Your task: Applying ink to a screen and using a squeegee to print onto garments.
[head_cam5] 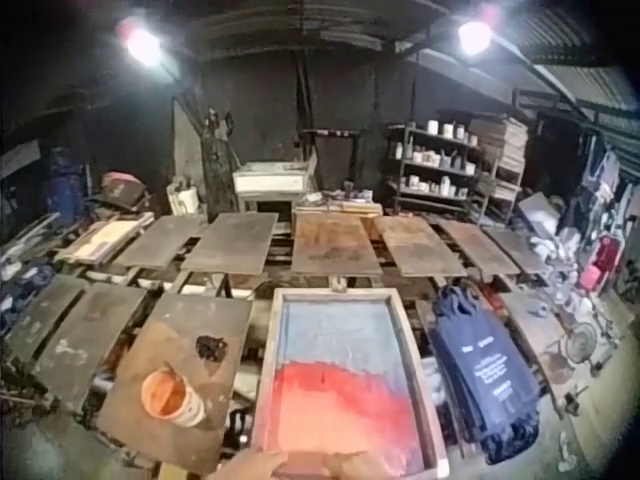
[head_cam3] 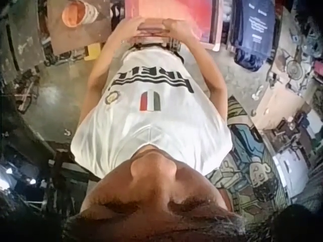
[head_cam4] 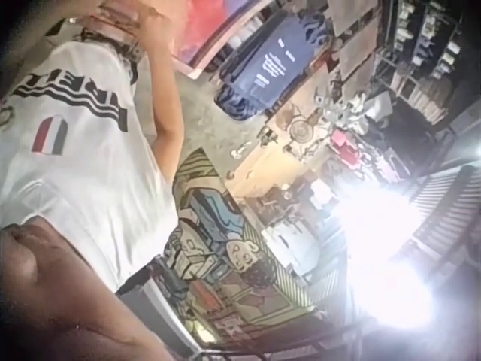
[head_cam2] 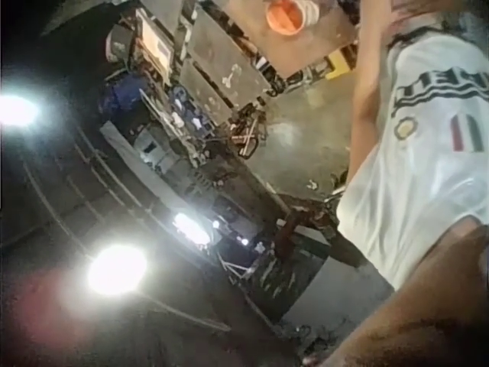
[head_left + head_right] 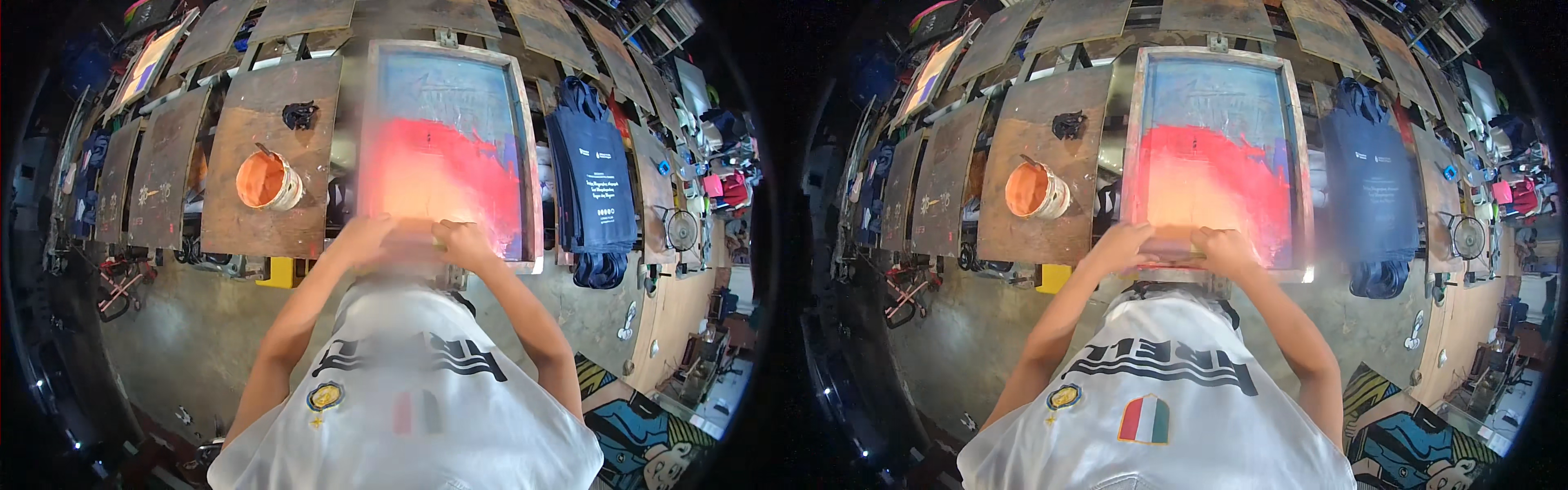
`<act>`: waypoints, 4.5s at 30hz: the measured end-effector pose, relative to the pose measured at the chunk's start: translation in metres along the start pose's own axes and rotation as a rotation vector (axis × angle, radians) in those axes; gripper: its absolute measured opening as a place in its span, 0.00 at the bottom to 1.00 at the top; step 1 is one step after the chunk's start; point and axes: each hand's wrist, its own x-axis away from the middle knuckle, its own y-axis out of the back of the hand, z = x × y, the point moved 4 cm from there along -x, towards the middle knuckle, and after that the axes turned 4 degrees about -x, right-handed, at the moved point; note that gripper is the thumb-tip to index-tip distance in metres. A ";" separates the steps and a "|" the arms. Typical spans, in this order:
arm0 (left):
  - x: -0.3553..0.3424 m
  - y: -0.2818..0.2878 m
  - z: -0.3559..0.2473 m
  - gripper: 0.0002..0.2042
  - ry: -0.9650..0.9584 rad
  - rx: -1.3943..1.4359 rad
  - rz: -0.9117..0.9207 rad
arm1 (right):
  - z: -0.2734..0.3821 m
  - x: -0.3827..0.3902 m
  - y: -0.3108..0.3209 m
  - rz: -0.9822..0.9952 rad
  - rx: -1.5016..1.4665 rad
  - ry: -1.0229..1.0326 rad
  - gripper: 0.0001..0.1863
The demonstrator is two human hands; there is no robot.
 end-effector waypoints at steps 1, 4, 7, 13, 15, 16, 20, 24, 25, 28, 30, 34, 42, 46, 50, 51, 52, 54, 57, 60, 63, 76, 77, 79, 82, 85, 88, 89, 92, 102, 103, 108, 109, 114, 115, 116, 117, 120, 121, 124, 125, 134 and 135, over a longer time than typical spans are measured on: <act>0.002 -0.002 -0.001 0.22 0.006 0.004 0.002 | 0.000 -0.001 0.001 0.006 -0.004 0.003 0.23; 0.000 0.002 0.000 0.22 0.005 -0.001 -0.068 | -0.007 -0.007 0.002 0.040 0.003 -0.021 0.25; -0.017 0.007 0.014 0.22 -0.038 0.024 -0.112 | -0.023 -0.022 0.002 0.037 0.011 -0.049 0.26; -0.037 0.030 0.009 0.19 -0.201 -0.011 -0.263 | -0.025 -0.022 -0.003 -0.155 -0.019 -0.036 0.25; -0.048 0.030 0.020 0.18 -0.170 -0.073 -0.209 | -0.024 -0.019 -0.003 -0.337 0.010 -0.085 0.24; -0.050 0.026 0.025 0.18 -0.146 -0.127 -0.148 | -0.024 -0.020 -0.001 -0.337 0.008 -0.071 0.24; -0.031 0.026 0.002 0.19 -0.239 -0.065 -0.264 | -0.022 -0.015 0.011 -0.221 -0.030 -0.050 0.21; 0.012 0.002 -0.012 0.20 -0.041 0.004 -0.220 | 0.004 -0.003 0.011 -0.045 0.036 0.058 0.20; 0.019 -0.001 -0.014 0.20 0.034 0.038 -0.214 | 0.005 -0.002 0.010 -0.045 0.037 0.049 0.20; 0.026 -0.003 -0.018 0.21 0.061 0.002 -0.263 | 0.009 -0.001 0.003 -0.048 -0.001 0.058 0.21; 0.023 -0.005 -0.004 0.21 0.019 -0.009 -0.273 | 0.011 -0.001 0.001 -0.133 0.007 0.050 0.21; -0.014 0.027 0.009 0.20 -0.168 0.022 -0.272 | 0.012 -0.007 0.001 -0.270 -0.027 -0.030 0.15; -0.058 0.048 0.007 0.20 -0.287 0.015 -0.138 | 0.011 -0.003 0.002 -0.439 -0.075 -0.311 0.19; -0.005 0.023 0.001 0.18 -0.074 0.037 -0.323 | 0.006 -0.011 0.010 -0.353 -0.086 -0.150 0.20; 0.040 -0.013 -0.023 0.16 0.193 -0.064 -0.587 | 0.012 -0.021 0.006 -0.231 0.014 -0.001 0.20; 0.039 -0.013 -0.020 0.16 0.188 -0.062 -0.585 | 0.013 -0.022 0.005 -0.227 0.034 0.018 0.20; 0.038 -0.013 -0.018 0.16 0.140 -0.069 -0.579 | 0.014 -0.021 0.004 -0.227 0.036 0.014 0.20; 0.033 -0.005 -0.009 0.17 0.006 -0.103 -0.535 | 0.017 -0.019 0.005 -0.235 0.008 -0.029 0.20; 0.002 0.016 0.022 0.19 -0.159 -0.065 -0.505 | 0.009 -0.031 0.001 -0.235 -0.006 -0.157 0.21; -0.044 0.051 0.032 0.22 -0.307 -0.098 -0.427 | -0.005 -0.043 0.000 -0.220 -0.071 -0.326 0.22; -0.067 0.048 0.045 0.22 -0.313 -0.045 -0.252 | -0.007 -0.049 0.020 -0.161 -0.036 -0.410 0.22; -0.034 0.020 -0.024 0.21 -0.180 -0.024 -0.198 | -0.020 0.001 0.032 0.040 -0.025 -0.223 0.24; -0.029 0.014 -0.028 0.21 -0.179 -0.021 -0.190 | -0.021 -0.001 0.029 0.042 -0.034 -0.181 0.22; -0.021 0.005 -0.026 0.20 -0.040 -0.049 -0.333 | -0.030 -0.011 0.024 0.042 -0.040 -0.145 0.20; -0.006 -0.013 -0.026 0.19 0.130 -0.094 -0.544 | -0.037 -0.037 0.031 -0.021 -0.065 -0.040 0.17; 0.002 -0.012 -0.034 0.19 0.265 -0.125 -0.580 | -0.033 -0.059 0.035 0.154 0.114 0.029 0.14; -0.005 -0.001 -0.035 0.16 0.297 -0.083 -0.532 | -0.038 -0.058 0.030 0.107 0.077 0.085 0.14; -0.007 0.001 -0.035 0.14 0.323 -0.067 -0.478 | -0.037 -0.051 0.029 0.083 0.062 0.055 0.17; -0.013 0.007 -0.036 0.19 0.235 0.062 -0.393 | -0.033 -0.027 0.023 0.074 0.031 -0.013 0.21; -0.012 -0.016 -0.055 0.20 0.320 0.113 -0.343 | -0.062 -0.037 0.013 0.144 -0.039 0.124 0.23; -0.007 -0.016 -0.061 0.20 0.385 0.058 -0.443 | -0.060 -0.047 0.013 0.157 0.010 0.184 0.21; 0.006 -0.022 -0.069 0.19 0.551 -0.099 -0.650 | -0.058 -0.075 0.009 0.033 0.018 0.415 0.17; 0.005 -0.020 -0.066 0.19 0.539 -0.133 -0.647 | -0.056 -0.074 0.010 -0.007 0.023 0.437 0.16; -0.002 -0.002 -0.060 0.17 0.481 -0.125 -0.481 | -0.049 -0.045 0.014 -0.061 0.017 0.281 0.15; -0.008 0.001 -0.063 0.17 0.475 -0.127 -0.481 | -0.055 -0.039 0.014 -0.106 0.012 0.240 0.15; -0.014 0.004 -0.066 0.18 0.421 -0.101 -0.451 | -0.057 -0.033 0.020 -0.109 0.015 0.241 0.15; -0.019 0.003 -0.069 0.18 0.368 -0.072 -0.420 | -0.060 -0.024 0.029 -0.041 -0.001 0.177 0.16; -0.039 -0.013 -0.083 0.20 0.309 0.022 -0.336 | -0.071 0.010 0.042 0.066 -0.008 0.042 0.19; -0.044 -0.018 -0.086 0.20 0.312 0.025 -0.342 | -0.076 0.021 0.042 0.103 -0.003 -0.028 0.21; -0.057 -0.020 -0.101 0.20 0.182 -0.009 -0.273 | -0.079 0.047 0.043 0.013 -0.028 -0.120 0.23; -0.058 -0.022 -0.099 0.20 0.188 0.000 -0.271 | -0.079 0.048 0.042 0.023 -0.027 -0.120 0.23; -0.021 -0.044 -0.105 0.19 0.546 -0.076 -0.550 | -0.082 -0.035 0.041 0.133 0.052 0.258 0.18; -0.019 -0.047 -0.104 0.19 0.586 -0.071 -0.601 | -0.083 -0.046 0.038 0.111 0.046 0.338 0.16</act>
